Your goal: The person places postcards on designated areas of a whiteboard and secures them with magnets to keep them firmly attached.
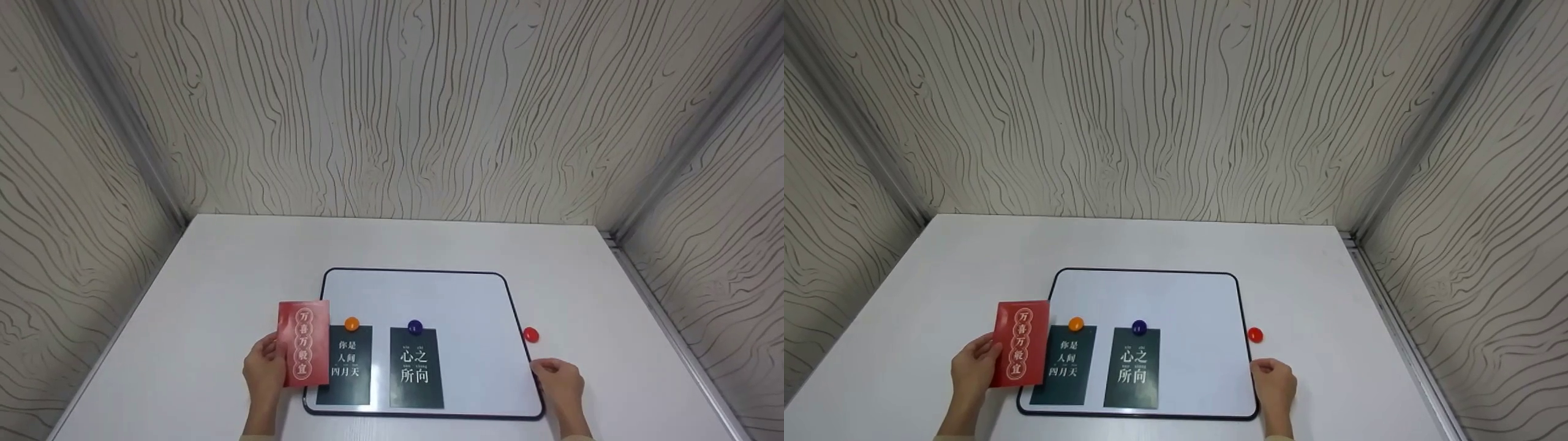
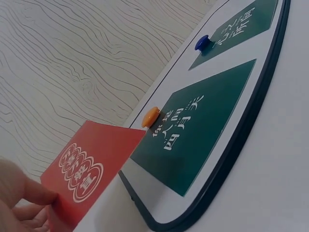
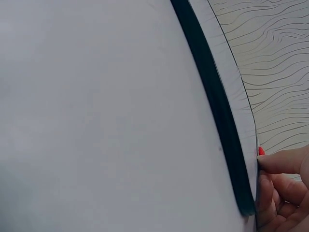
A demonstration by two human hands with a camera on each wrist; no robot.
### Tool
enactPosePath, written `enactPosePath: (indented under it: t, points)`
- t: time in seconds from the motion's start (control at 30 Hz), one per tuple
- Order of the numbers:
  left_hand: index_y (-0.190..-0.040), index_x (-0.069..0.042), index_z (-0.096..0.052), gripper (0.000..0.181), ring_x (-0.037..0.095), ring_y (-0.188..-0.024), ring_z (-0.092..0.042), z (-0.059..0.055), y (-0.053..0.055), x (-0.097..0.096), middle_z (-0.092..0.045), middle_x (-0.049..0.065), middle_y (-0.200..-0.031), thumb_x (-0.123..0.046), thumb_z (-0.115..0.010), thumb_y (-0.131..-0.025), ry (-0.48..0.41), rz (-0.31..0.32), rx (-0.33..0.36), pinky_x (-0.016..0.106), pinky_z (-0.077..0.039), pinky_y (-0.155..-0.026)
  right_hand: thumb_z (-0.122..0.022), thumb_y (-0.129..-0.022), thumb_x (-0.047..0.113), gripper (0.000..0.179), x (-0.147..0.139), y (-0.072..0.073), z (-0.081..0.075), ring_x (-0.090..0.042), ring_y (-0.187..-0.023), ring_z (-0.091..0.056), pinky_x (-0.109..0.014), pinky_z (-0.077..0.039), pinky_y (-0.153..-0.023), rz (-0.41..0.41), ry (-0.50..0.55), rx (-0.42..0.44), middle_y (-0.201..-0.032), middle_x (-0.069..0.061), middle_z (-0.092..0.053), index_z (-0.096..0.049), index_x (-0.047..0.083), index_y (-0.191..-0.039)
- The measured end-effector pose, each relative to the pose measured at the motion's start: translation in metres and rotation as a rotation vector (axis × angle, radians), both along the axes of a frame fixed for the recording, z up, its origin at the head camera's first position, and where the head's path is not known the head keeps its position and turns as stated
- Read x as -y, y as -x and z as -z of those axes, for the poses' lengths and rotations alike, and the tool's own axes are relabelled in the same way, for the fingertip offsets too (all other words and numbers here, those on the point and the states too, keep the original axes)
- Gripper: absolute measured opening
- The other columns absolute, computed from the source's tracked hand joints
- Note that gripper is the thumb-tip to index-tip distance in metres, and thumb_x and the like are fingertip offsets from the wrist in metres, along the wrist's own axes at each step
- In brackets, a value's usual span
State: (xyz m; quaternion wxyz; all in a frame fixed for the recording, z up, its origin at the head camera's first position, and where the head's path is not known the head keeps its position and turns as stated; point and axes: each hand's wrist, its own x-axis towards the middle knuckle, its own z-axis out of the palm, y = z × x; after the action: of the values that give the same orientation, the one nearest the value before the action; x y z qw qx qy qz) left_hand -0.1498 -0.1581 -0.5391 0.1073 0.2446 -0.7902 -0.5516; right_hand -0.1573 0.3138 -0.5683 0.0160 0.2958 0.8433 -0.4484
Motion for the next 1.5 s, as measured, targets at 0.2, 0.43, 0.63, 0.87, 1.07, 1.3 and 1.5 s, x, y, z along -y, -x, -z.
enactPosePath:
  t: [0.2,0.43,0.63,0.87,1.07,1.3,1.5]
  points:
    - [-0.127,0.01,-0.054,0.036,0.042,-0.105,-0.065,0.0,0.001,-0.006,-0.061,0.034,-0.119,-0.009,-0.053,-0.096,-0.003,0.003,0.009,0.044,-0.06,-0.084,-0.059,-0.091,0.014,0.032,-0.001,0.0,0.0,-0.015,-0.071,-0.061,-0.022,-0.05,-0.06,-0.002,-0.001,-0.003,-0.087,-0.016,-0.07,-0.062,-0.009,-0.112]
    - [-0.126,0.01,-0.054,0.036,0.042,-0.105,-0.065,-0.001,0.002,-0.011,-0.062,0.034,-0.119,-0.009,-0.053,-0.096,0.0,0.005,0.008,0.045,-0.06,-0.086,-0.06,-0.09,0.014,0.031,-0.001,0.0,0.0,-0.013,-0.069,-0.06,-0.021,-0.049,-0.059,-0.012,-0.01,-0.021,-0.085,-0.015,-0.07,-0.063,-0.01,-0.109]
    - [-0.127,0.01,-0.053,0.037,0.042,-0.108,-0.065,0.0,0.003,-0.014,-0.061,0.033,-0.121,-0.011,-0.052,-0.096,0.005,0.017,0.011,0.046,-0.058,-0.09,-0.059,-0.09,0.013,0.029,0.0,0.0,0.0,-0.013,-0.07,-0.061,-0.021,-0.049,-0.06,-0.009,-0.015,-0.029,-0.085,-0.015,-0.071,-0.064,-0.009,-0.109]
    - [-0.127,0.008,-0.054,0.037,0.04,-0.108,-0.065,0.003,0.003,-0.019,-0.062,0.032,-0.121,-0.011,-0.053,-0.096,-0.04,0.036,0.029,0.045,-0.059,-0.091,-0.06,-0.091,0.013,0.029,0.001,0.001,0.0,-0.015,-0.071,-0.061,-0.021,-0.05,-0.06,0.004,-0.016,-0.02,-0.088,-0.017,-0.07,-0.063,-0.009,-0.109]
    - [-0.127,0.009,-0.054,0.036,0.039,-0.107,-0.066,0.003,0.003,-0.026,-0.063,0.031,-0.12,-0.01,-0.053,-0.095,-0.063,0.052,0.035,0.044,-0.059,-0.09,-0.06,-0.091,0.013,0.028,0.001,0.002,0.0,-0.016,-0.073,-0.061,-0.022,-0.05,-0.06,0.014,-0.015,-0.006,-0.088,-0.017,-0.07,-0.063,-0.008,-0.11]
    - [-0.124,0.009,-0.055,0.035,0.038,-0.105,-0.067,0.006,0.003,-0.033,-0.064,0.031,-0.117,-0.008,-0.054,-0.094,-0.064,0.065,0.026,0.043,-0.06,-0.088,-0.06,-0.091,0.012,0.028,0.002,0.001,0.001,-0.017,-0.074,-0.062,-0.022,-0.05,-0.06,0.029,-0.026,-0.004,-0.091,-0.019,-0.07,-0.063,-0.009,-0.11]
    - [-0.124,0.009,-0.056,0.035,0.035,-0.1,-0.069,0.008,0.001,-0.038,-0.066,0.029,-0.115,-0.009,-0.055,-0.094,-0.088,0.08,0.01,0.043,-0.06,-0.086,-0.06,-0.091,0.015,0.03,0.001,-0.001,0.0,-0.018,-0.075,-0.061,-0.022,-0.049,-0.061,0.008,-0.013,-0.009,-0.089,-0.018,-0.07,-0.064,-0.009,-0.11]
